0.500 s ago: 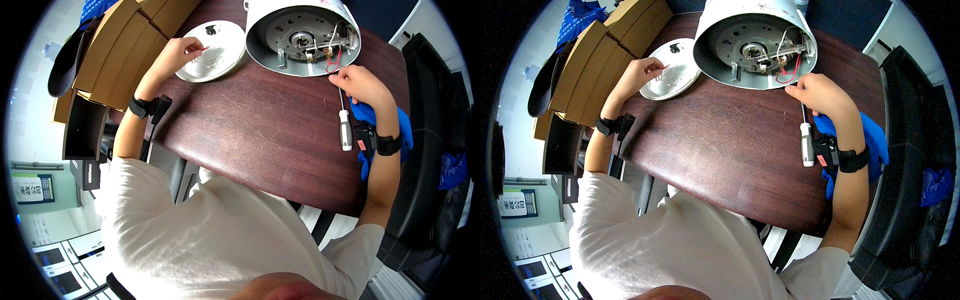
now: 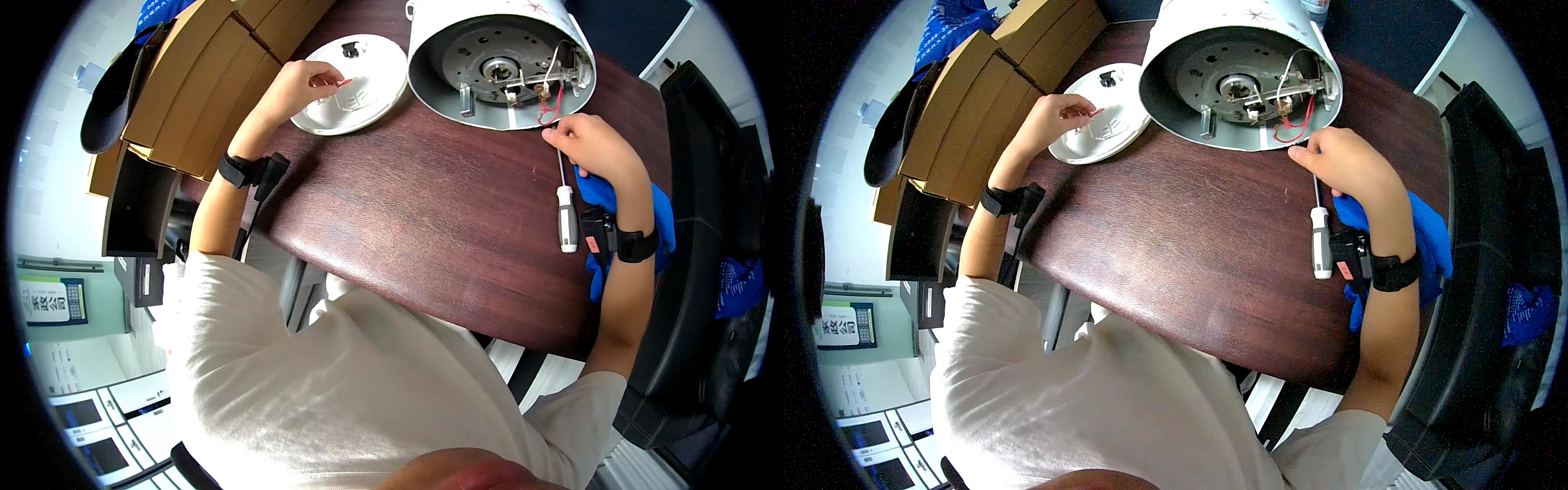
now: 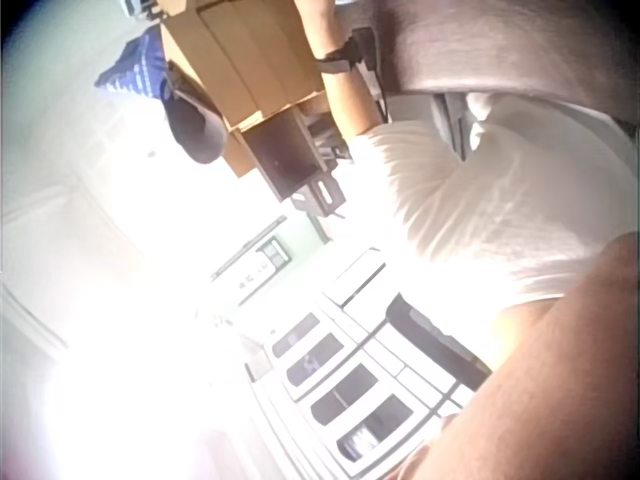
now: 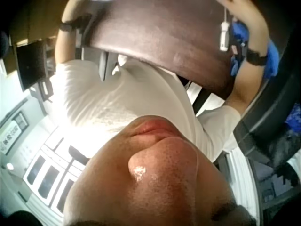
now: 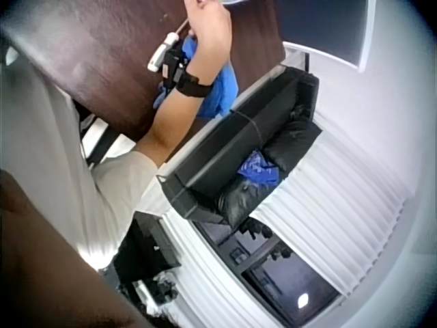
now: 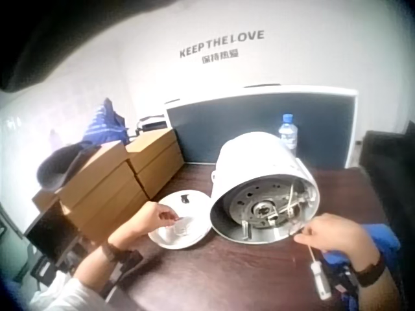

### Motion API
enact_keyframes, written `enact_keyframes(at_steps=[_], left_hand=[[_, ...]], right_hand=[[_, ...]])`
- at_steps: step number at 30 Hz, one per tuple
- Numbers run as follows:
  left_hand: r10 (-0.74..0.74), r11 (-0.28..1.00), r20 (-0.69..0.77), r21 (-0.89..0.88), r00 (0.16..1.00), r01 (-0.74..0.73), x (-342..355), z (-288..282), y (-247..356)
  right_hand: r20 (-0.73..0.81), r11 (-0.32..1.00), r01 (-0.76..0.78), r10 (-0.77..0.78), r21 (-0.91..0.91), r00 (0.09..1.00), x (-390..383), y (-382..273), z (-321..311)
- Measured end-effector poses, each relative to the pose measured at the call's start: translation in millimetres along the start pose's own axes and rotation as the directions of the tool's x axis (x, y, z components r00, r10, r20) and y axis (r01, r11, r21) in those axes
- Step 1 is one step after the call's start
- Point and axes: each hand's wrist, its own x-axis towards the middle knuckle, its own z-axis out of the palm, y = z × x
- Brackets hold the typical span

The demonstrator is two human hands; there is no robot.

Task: The person works on the internal wiring of a white cylindrical device, stripping and twisting red wires, then using a screwdriver to tighten connections inside the housing. Afterward, they wipe the device's white lid with a blue cloth.

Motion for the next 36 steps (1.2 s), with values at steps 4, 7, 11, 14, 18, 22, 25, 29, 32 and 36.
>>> enact_keyframes(at_steps=[4, 7, 11, 14, 18, 22, 25, 29, 32, 36], left_hand=[[0.046, 0.999, -0.036, 0.010, 0.998, -0.045, -1.4, -0.9, -1.8], [0.073, 0.997, -0.078, 0.040, 0.994, -0.070, -2.6, -1.5, -0.3], [0.134, 0.990, -0.159, 0.065, 0.978, -0.125, -5.6, -1.8, -0.6], [0.105, 0.993, -0.178, 0.077, 0.978, -0.092, -4.1, -4.7, 5.4], [0.082, 0.995, -0.235, 0.073, 0.968, -0.067, -3.2, -8.1, 1.6], [0.070, 0.996, -0.220, 0.063, 0.973, -0.057, -0.2, -8.8, -0.8], [0.032, 0.997, -0.244, 0.077, 0.969, -0.014, 0.5, -18.1, 3.2], [0.101, 0.984, -0.398, -0.095, 0.912, -0.150, 0.2, -26.6, 20.1], [0.071, 0.975, -0.451, -0.156, 0.889, -0.157, 3.7, -31.3, 34.7], [-0.063, 0.944, -0.390, -0.323, 0.919, -0.073, 29.4, -36.6, 5.5]], right_hand=[[0.007, 1.000, -0.005, 0.005, -0.014, 1.000, -0.3, -1.0, 0.5], [0.011, 1.000, 0.002, -0.002, -0.023, 1.000, -0.7, -1.4, 0.3], [0.005, 1.000, 0.017, -0.017, -0.022, 1.000, -0.9, -2.1, 0.7], [0.016, 0.999, 0.019, -0.018, -0.035, 1.000, -1.6, -1.2, -0.1], [0.012, 1.000, -0.004, 0.005, -0.030, 1.000, -4.6, -7.8, -2.4], [-0.002, 0.999, 0.032, -0.032, -0.020, 0.999, -3.7, -3.8, -1.0], [-0.026, 1.000, 0.003, -0.004, -0.024, 1.000, -9.3, -9.6, -3.8], [-0.091, 0.997, 0.035, -0.041, -0.065, 0.995, -19.4, -13.6, -8.7], [-0.104, 0.997, 0.068, -0.072, -0.043, 0.992, -26.3, -20.7, -10.7], [-0.116, 0.991, 0.107, -0.116, -0.080, 0.986, -25.4, -20.6, -9.2]])
